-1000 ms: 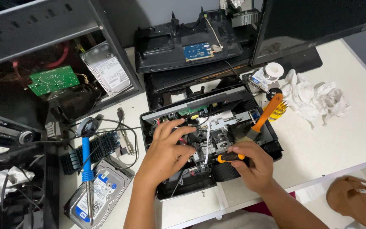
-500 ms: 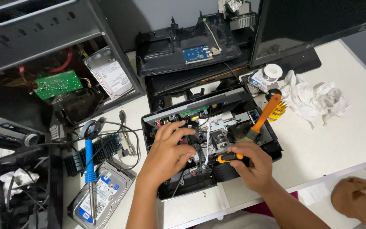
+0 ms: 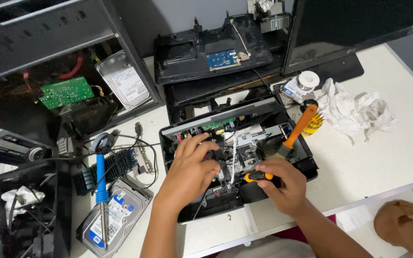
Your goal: Disassembling and cleaning the internal components of an electronic device using a screwdriver and a brush
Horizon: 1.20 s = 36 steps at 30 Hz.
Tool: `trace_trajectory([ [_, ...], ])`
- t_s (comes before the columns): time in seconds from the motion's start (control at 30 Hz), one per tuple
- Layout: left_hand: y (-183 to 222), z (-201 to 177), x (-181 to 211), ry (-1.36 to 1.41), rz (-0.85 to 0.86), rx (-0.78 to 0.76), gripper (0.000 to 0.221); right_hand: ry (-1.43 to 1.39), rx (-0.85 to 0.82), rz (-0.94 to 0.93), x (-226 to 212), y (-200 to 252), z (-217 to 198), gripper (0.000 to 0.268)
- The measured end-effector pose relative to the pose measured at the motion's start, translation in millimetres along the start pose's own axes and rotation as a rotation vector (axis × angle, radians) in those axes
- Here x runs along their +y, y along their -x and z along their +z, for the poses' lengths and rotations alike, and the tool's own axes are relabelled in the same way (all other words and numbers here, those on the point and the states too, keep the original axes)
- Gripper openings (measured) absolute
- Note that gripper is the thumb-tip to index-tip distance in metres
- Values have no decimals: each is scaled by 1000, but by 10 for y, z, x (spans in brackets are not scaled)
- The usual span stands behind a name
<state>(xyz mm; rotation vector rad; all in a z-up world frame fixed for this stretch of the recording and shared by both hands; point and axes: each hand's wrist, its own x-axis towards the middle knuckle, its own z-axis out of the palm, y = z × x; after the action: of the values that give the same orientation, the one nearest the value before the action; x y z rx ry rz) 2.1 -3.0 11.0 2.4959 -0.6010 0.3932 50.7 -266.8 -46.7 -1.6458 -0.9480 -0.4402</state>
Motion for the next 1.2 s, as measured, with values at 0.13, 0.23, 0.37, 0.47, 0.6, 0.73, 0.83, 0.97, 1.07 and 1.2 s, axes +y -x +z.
trace_trajectory([
  [0.13,-47,30,49,-77,-56,-54,15,8,-2,-10,-6,2,-6,22],
  [0.23,-59,130,42,-101,-157,-77,14,14,-9,-14,-10,16,-23,22],
  [0.37,-179,135,104,-214,-204,-142,15,4,25,-12,-9,21,-7,22],
  [0.47,-204,138,116,-275,-234,-130,16,-24,67,-43,12,32,-1,20],
  [0.6,-209,80,173,-208,-310,-208,14,-34,111,-67,17,56,-14,20],
  [0.73,-86,221,174,-343,-227,-24,10,-63,186,-108,27,60,-43,21],
  [0.83,16,264,97,-245,-191,37,5,-119,207,-113,-171,-152,-59,19],
  [0.97,53,196,90,-168,-267,9,5,-100,198,-225,-124,-348,166,30],
  [1.07,79,218,42,-122,-261,30,6,-125,119,-139,-222,-463,325,27],
  [1.2,101,230,-20,-60,-287,37,6,-43,74,-113,-223,-525,402,27],
])
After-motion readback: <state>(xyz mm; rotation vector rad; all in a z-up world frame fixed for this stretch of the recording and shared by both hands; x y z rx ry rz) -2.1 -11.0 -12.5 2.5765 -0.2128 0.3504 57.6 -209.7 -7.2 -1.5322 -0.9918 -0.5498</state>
